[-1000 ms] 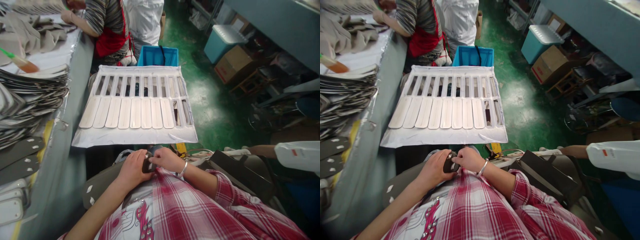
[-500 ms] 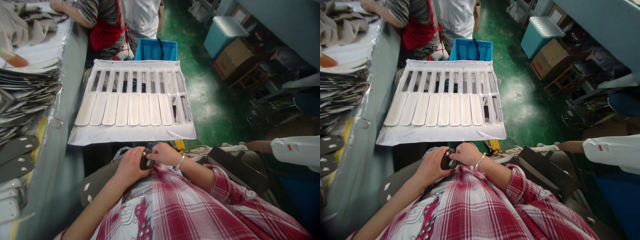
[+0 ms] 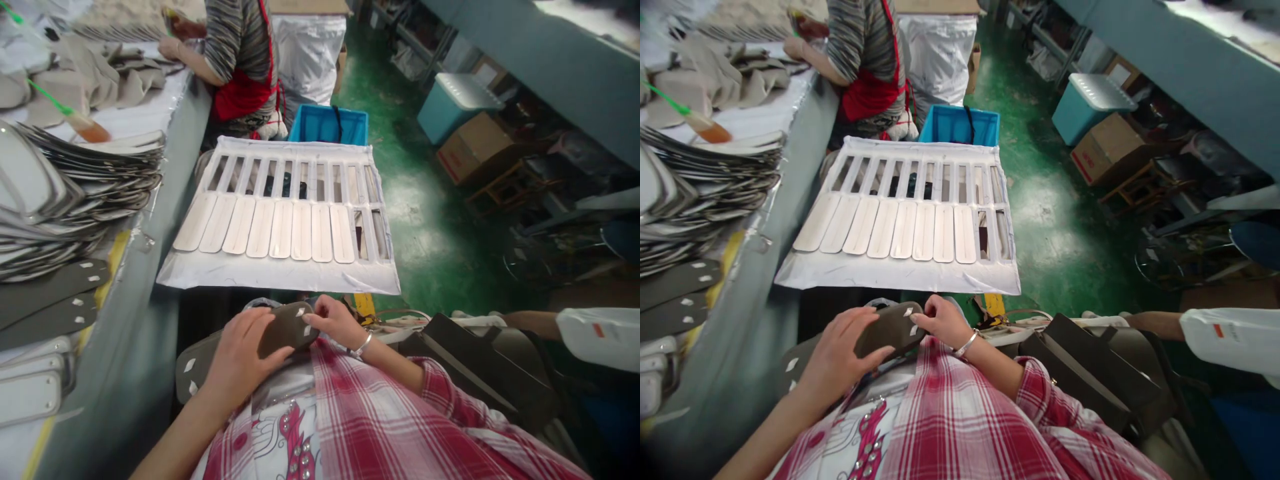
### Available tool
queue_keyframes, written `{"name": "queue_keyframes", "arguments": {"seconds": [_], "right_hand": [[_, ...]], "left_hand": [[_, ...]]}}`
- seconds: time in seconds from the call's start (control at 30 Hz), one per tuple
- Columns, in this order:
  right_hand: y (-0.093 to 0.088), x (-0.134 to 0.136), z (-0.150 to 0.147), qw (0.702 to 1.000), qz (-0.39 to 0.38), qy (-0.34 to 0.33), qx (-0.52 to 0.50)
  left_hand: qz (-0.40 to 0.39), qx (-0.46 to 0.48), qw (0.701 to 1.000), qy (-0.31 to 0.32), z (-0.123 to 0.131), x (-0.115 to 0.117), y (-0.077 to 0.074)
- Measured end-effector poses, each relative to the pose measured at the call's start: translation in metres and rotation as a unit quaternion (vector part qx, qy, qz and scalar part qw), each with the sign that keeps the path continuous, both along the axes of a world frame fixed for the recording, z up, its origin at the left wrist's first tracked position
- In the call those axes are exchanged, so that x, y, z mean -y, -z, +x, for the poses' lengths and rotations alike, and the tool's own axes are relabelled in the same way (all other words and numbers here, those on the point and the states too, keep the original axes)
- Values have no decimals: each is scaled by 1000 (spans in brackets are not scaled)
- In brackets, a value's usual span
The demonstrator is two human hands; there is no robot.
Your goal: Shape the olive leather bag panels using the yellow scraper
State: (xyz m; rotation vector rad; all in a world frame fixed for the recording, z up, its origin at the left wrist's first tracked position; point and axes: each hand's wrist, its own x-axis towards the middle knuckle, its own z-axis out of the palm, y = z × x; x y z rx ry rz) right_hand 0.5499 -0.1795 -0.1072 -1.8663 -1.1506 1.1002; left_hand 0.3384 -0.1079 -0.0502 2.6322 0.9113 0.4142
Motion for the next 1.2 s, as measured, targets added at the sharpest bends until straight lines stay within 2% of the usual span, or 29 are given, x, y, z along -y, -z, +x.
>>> {"name": "queue_keyframes", "arguments": {"seconds": [0.07,0.13,0.17,0.23,0.3,0.4,0.63,0.73,0.93,1.2], "right_hand": [[-2,1,-3,1000,5,-2,1],[-5,1,-6,1000,9,-9,1],[-6,1,-8,1000,7,-13,1],[-8,-2,-9,1000,-15,-19,11],[-11,-7,-10,998,-45,-33,27],[-18,-12,-12,996,-78,-40,16],[-31,-15,-22,992,-118,-36,23],[-30,-14,-25,991,-129,-30,19],[-26,-13,-26,990,-142,-21,2],[-19,-11,-21,989,-144,-23,-1]], "left_hand": [[19,28,990,-140,-36,-4,-7],[-9,28,956,-292,-76,-5,-10],[-52,24,936,-348,-94,-4,-10],[-179,30,900,-396,-124,0,-8],[-292,65,871,-389,-140,6,-2],[-354,121,846,-380,-144,11,6],[-363,152,842,-369,-145,2,13],[-365,147,847,-357,-149,-5,13],[-371,164,838,-364,-148,-8,14],[-373,147,850,-343,-152,-12,14]]}}
